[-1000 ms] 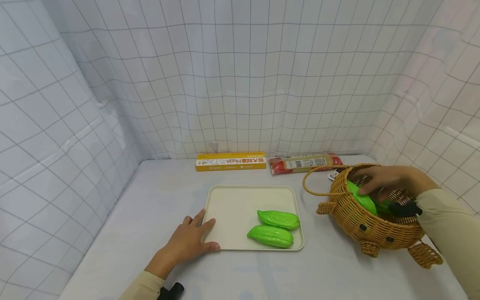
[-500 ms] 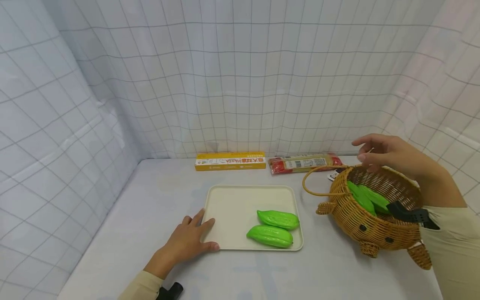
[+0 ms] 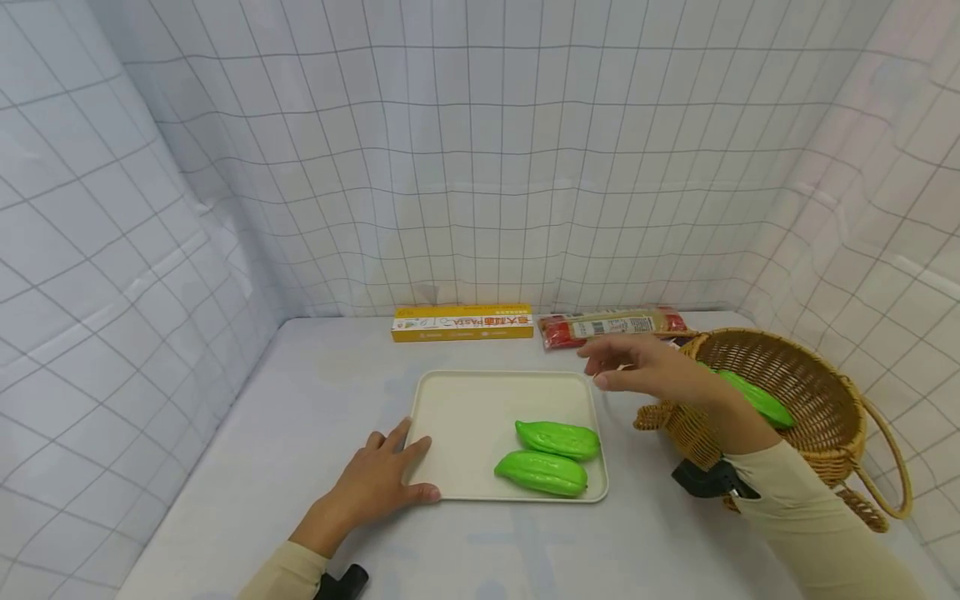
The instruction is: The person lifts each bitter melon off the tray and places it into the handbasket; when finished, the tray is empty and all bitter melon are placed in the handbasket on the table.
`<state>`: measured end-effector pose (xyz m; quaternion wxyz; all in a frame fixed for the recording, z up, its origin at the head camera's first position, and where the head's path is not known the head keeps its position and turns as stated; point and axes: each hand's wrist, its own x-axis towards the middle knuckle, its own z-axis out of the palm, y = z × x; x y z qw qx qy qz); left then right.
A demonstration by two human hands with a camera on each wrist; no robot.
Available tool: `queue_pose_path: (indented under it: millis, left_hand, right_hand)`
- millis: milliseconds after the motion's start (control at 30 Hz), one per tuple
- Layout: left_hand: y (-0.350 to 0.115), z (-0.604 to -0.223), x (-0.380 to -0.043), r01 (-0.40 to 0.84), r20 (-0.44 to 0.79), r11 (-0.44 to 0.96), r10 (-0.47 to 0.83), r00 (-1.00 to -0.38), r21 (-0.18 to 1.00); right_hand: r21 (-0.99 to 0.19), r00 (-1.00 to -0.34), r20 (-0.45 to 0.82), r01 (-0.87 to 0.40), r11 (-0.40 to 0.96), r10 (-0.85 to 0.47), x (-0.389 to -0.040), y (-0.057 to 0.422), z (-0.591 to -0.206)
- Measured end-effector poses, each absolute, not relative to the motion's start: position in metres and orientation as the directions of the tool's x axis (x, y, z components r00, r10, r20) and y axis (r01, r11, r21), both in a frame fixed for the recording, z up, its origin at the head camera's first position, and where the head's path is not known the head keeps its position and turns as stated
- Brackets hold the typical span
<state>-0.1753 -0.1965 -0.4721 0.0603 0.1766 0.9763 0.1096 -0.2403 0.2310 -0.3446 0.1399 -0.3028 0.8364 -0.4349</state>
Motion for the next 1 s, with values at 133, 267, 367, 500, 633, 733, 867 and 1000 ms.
queue_pose_path:
  millis: [133, 267, 367, 500, 633, 733, 867, 1000]
  left_hand:
    - [-0.196, -0.473, -0.176, 0.326, -0.084, 0.916, 0.353, -0.932, 0.234]
    - [-0.196, -0.473, -0.176, 0.33, -0.077, 0.916, 0.355, -0.931, 0.23]
    - [-0.196, -0.474, -0.176, 0.335, -0.074, 0.915, 0.358, -0.931, 0.226]
    - [-0.196, -0.472, -0.176, 0.336, -0.072, 0.914, 0.36, -0.93, 0.226]
    - [-0.196, -0.471, -0.176, 0.338, -0.066, 0.913, 0.361, -0.93, 0.23]
    - [-0.196, -0.472, -0.176, 0.339, -0.064, 0.912, 0.362, -0.93, 0.232]
    - [-0.196, -0.473, -0.176, 0.337, -0.069, 0.913, 0.361, -0.93, 0.231]
    - [-0.196, -0.472, -0.176, 0.33, -0.074, 0.914, 0.355, -0.932, 0.238]
  right_hand:
    - [-0.831, -0.747, -0.053, -0.335, 0.444, -0.663, -0.245, 0.211, -0.379]
    - [-0.837, -0.717, -0.087, -0.324, 0.441, -0.691, -0.249, 0.2, -0.409]
    - [-0.83, -0.708, -0.113, -0.319, 0.458, -0.697, -0.249, 0.195, -0.422]
    - [-0.814, -0.697, -0.132, -0.33, 0.479, -0.704, -0.25, 0.193, -0.434]
    - [-0.793, -0.699, -0.144, -0.342, 0.505, -0.7, -0.25, 0.192, -0.44]
    - [-0.778, -0.7, -0.155, -0.348, 0.523, -0.697, -0.25, 0.192, -0.443]
    - [-0.769, -0.701, -0.166, -0.347, 0.536, -0.693, -0.249, 0.192, -0.447]
    - [-0.766, -0.697, -0.17, -0.351, 0.539, -0.696, -0.25, 0.193, -0.45]
